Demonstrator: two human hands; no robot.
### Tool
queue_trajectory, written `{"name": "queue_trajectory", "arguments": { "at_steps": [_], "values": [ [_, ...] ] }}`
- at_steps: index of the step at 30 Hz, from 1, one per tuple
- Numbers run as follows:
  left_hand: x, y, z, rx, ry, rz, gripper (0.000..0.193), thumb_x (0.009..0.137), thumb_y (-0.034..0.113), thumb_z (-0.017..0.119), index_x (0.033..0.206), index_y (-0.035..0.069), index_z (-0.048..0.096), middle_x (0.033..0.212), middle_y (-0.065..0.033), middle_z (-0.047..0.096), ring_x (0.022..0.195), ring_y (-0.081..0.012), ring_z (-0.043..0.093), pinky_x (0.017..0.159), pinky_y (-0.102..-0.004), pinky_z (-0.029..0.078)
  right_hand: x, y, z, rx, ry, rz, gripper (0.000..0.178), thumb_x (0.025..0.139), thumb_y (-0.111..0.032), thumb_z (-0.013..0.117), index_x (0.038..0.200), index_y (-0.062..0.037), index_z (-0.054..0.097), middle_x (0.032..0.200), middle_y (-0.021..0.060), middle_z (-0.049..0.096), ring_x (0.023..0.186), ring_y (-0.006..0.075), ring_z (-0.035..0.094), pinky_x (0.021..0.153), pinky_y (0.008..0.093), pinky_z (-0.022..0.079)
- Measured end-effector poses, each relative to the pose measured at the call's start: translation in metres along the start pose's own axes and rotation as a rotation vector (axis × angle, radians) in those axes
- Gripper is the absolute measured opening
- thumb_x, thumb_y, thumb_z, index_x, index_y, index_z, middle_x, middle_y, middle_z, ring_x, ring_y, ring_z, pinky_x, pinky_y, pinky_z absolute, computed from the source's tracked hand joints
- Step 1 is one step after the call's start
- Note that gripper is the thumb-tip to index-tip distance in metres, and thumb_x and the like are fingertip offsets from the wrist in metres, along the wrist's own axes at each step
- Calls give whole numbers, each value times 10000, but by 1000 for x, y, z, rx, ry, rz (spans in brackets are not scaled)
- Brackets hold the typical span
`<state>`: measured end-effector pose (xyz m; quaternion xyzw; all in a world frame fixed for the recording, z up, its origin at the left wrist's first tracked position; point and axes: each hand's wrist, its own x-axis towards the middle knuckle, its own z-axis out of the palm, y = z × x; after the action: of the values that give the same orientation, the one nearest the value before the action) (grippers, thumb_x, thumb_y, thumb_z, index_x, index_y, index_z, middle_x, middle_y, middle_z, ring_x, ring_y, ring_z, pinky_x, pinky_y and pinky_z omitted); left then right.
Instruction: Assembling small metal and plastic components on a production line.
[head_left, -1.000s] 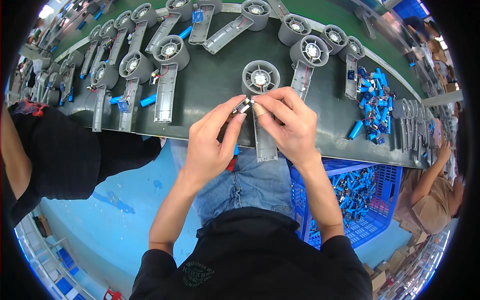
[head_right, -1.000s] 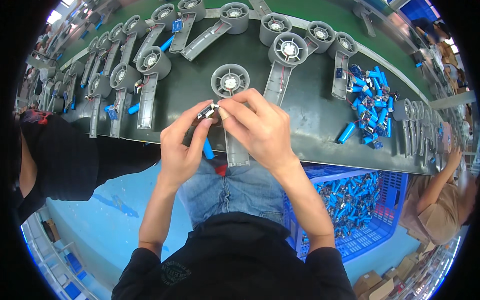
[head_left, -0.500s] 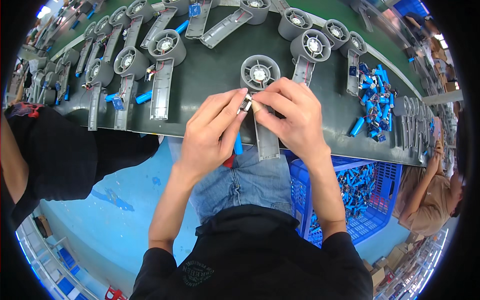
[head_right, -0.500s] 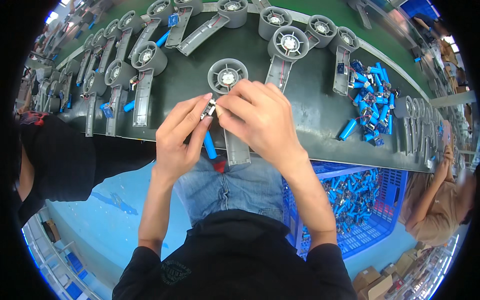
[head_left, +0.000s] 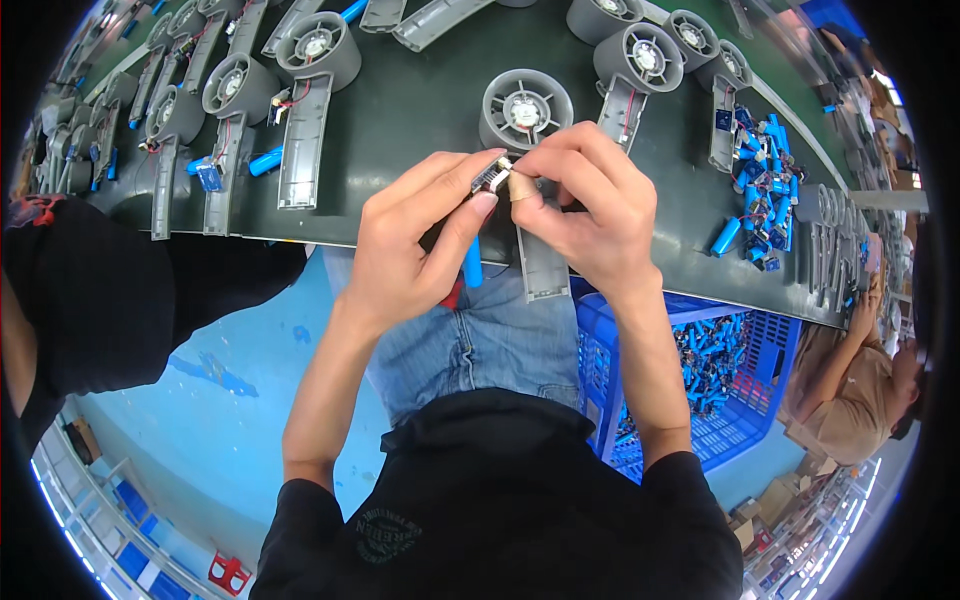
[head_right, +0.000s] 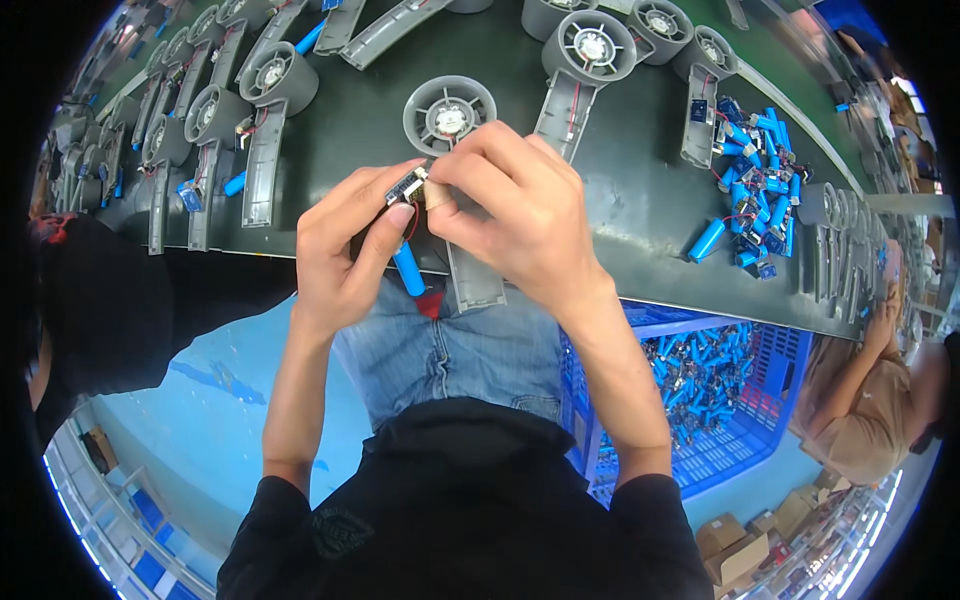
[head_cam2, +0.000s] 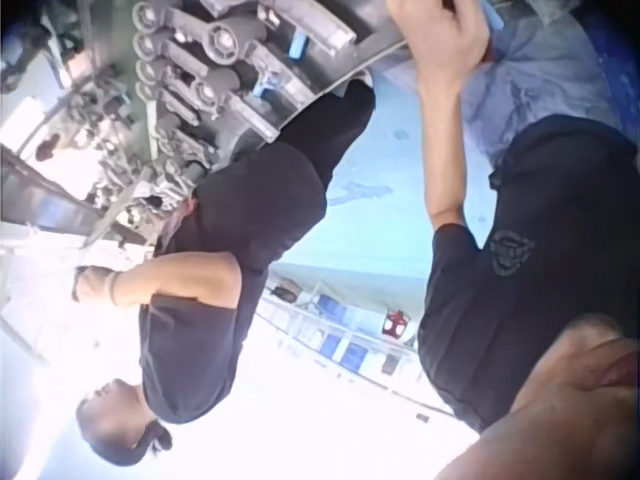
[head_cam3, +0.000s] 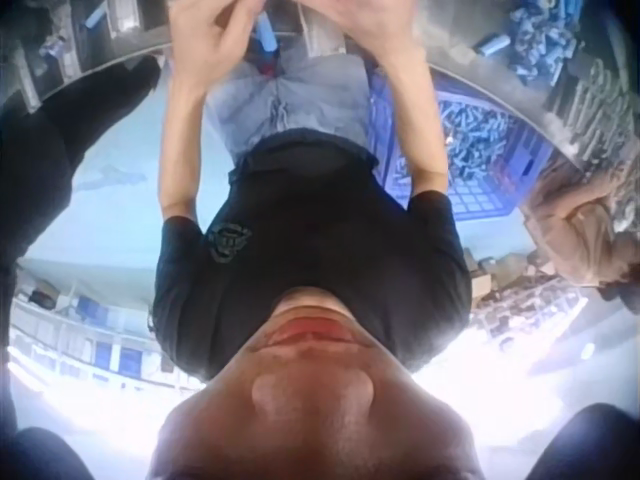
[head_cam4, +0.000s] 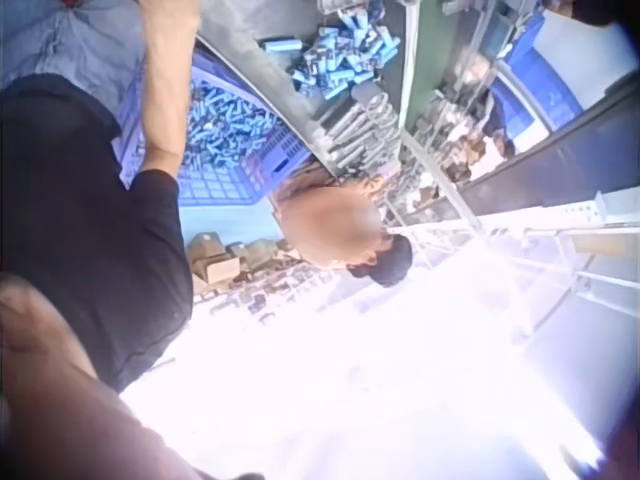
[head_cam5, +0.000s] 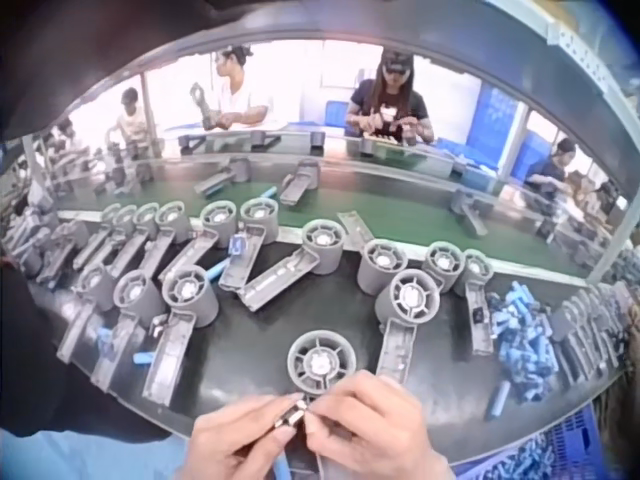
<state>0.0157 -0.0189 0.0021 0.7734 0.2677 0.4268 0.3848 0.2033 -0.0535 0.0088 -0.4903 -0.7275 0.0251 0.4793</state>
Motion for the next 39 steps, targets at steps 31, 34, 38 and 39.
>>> {"name": "queue_trajectory", "arguments": {
  "at_steps": [31,34,38,39],
  "values": [
    [6,-6,-10,0,-71,-23,325,908,-60,573,1217,-57,674,1079,-170,682,834,-185,642,710,-264,506,3,2,4,-50,17,-59,207,666,61,774,841,-11,693,802,71,648,640,157,601,545,260,485],
    [6,-13,-5,3,12,62,342,850,-56,650,1187,-15,693,1019,-135,681,762,-209,636,637,-294,503,2,0,8,-7,58,7,220,646,36,789,822,-39,681,788,48,643,623,165,591,537,271,469],
    [8,-10,-6,-5,-13,36,344,851,-56,649,1189,-12,695,1026,-132,682,788,-215,648,653,-294,509,0,1,10,-6,101,21,244,618,13,804,808,-74,677,780,22,644,609,189,589,537,288,459],
    [8,-10,-7,-29,-22,22,345,851,-57,648,1190,-15,695,1033,-135,684,811,-220,653,673,-297,515,0,1,9,-5,100,22,244,618,13,804,808,-74,677,780,22,644,609,189,589,537,288,459]
  ]
}}
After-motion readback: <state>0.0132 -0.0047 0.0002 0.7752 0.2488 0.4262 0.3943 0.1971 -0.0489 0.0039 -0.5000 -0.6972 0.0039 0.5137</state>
